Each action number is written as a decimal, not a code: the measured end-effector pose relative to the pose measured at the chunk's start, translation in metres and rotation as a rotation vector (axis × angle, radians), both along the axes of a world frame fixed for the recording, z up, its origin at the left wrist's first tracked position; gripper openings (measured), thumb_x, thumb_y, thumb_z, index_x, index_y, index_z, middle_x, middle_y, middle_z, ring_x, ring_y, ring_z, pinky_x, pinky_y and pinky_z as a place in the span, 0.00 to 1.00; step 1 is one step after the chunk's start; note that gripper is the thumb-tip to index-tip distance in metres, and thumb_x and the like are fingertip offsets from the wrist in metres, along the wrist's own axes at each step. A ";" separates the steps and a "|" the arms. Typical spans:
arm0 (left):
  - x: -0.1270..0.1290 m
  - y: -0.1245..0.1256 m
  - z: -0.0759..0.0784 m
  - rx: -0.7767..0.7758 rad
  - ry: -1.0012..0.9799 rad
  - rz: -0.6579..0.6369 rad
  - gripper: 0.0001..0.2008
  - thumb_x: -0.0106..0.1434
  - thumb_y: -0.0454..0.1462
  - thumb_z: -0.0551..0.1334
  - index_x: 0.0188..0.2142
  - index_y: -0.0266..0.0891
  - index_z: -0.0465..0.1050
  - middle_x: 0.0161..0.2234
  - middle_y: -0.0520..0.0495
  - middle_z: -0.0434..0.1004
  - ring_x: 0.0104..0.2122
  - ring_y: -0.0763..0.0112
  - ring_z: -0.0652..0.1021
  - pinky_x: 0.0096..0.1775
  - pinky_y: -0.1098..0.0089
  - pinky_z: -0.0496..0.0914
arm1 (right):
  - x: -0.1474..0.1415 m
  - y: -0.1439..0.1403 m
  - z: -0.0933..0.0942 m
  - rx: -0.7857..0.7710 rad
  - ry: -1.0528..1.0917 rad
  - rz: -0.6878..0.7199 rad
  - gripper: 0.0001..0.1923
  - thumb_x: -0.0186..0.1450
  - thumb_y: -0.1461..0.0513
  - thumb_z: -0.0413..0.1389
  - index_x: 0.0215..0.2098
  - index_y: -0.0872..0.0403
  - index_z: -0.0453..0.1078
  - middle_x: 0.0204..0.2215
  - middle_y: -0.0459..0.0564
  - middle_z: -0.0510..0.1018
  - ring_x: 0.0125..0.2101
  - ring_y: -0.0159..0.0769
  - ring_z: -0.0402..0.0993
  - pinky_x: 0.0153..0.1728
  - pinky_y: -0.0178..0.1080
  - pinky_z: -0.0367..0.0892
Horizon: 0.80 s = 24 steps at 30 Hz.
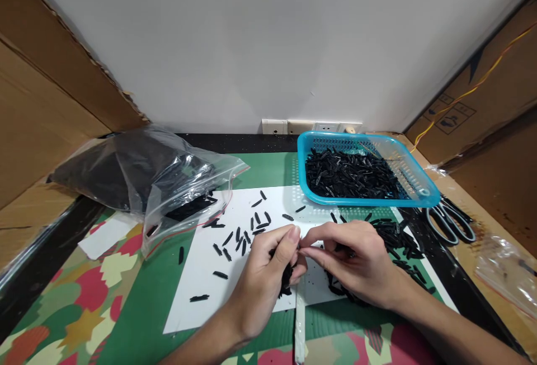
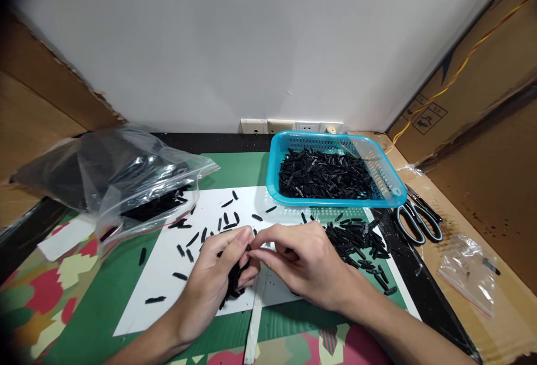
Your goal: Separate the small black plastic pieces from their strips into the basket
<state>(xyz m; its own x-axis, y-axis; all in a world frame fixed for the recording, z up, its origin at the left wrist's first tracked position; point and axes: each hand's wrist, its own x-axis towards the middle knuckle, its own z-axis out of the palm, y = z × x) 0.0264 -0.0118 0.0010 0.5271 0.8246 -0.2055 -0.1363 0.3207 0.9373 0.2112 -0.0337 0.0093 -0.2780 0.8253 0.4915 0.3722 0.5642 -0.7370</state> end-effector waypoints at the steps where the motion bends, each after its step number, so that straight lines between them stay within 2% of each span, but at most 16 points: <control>1: 0.000 0.000 0.000 -0.001 0.009 0.006 0.25 0.75 0.52 0.58 0.26 0.41 0.60 0.23 0.57 0.55 0.22 0.77 0.60 0.25 0.73 0.56 | 0.000 0.000 0.000 -0.002 -0.008 0.001 0.03 0.74 0.65 0.59 0.42 0.55 0.76 0.24 0.41 0.76 0.19 0.25 0.62 0.23 0.30 0.61; 4: 0.001 -0.001 -0.002 -0.015 0.017 0.018 0.24 0.74 0.54 0.57 0.28 0.40 0.62 0.24 0.56 0.56 0.23 0.75 0.62 0.26 0.72 0.59 | 0.001 -0.002 0.000 -0.023 -0.025 -0.002 0.02 0.74 0.65 0.59 0.42 0.55 0.75 0.22 0.39 0.72 0.18 0.25 0.60 0.22 0.30 0.60; 7: 0.001 -0.002 -0.003 -0.024 0.033 0.028 0.24 0.75 0.55 0.56 0.30 0.40 0.64 0.24 0.57 0.57 0.24 0.75 0.63 0.27 0.72 0.59 | 0.002 -0.002 0.000 -0.041 -0.034 -0.012 0.01 0.73 0.65 0.59 0.42 0.55 0.74 0.20 0.36 0.62 0.18 0.24 0.55 0.21 0.30 0.56; 11: 0.000 -0.003 -0.004 0.031 0.092 0.019 0.27 0.75 0.56 0.53 0.26 0.40 0.62 0.23 0.55 0.58 0.25 0.73 0.63 0.29 0.71 0.60 | 0.003 -0.004 -0.002 -0.044 -0.044 -0.027 0.01 0.71 0.66 0.60 0.41 0.54 0.73 0.20 0.34 0.55 0.17 0.24 0.52 0.20 0.31 0.53; 20: -0.002 -0.002 -0.005 0.144 0.162 0.062 0.28 0.76 0.54 0.53 0.24 0.41 0.63 0.22 0.53 0.62 0.25 0.71 0.65 0.30 0.69 0.60 | 0.005 -0.006 -0.002 -0.050 -0.082 -0.041 0.02 0.69 0.65 0.59 0.40 0.53 0.73 0.19 0.35 0.56 0.17 0.25 0.52 0.20 0.32 0.53; 24: -0.002 -0.002 -0.004 0.181 0.188 0.074 0.28 0.77 0.53 0.52 0.24 0.41 0.63 0.22 0.53 0.63 0.25 0.71 0.64 0.31 0.68 0.60 | 0.009 -0.001 -0.002 0.032 -0.188 -0.088 0.05 0.71 0.65 0.56 0.42 0.54 0.74 0.18 0.35 0.57 0.16 0.26 0.55 0.21 0.33 0.53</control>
<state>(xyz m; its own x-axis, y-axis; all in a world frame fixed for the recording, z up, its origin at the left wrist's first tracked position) 0.0242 -0.0140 -0.0025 0.4300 0.8920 -0.1396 0.0291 0.1408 0.9896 0.2207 -0.0350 0.0069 -0.2951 0.8350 0.4644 0.5499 0.5459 -0.6322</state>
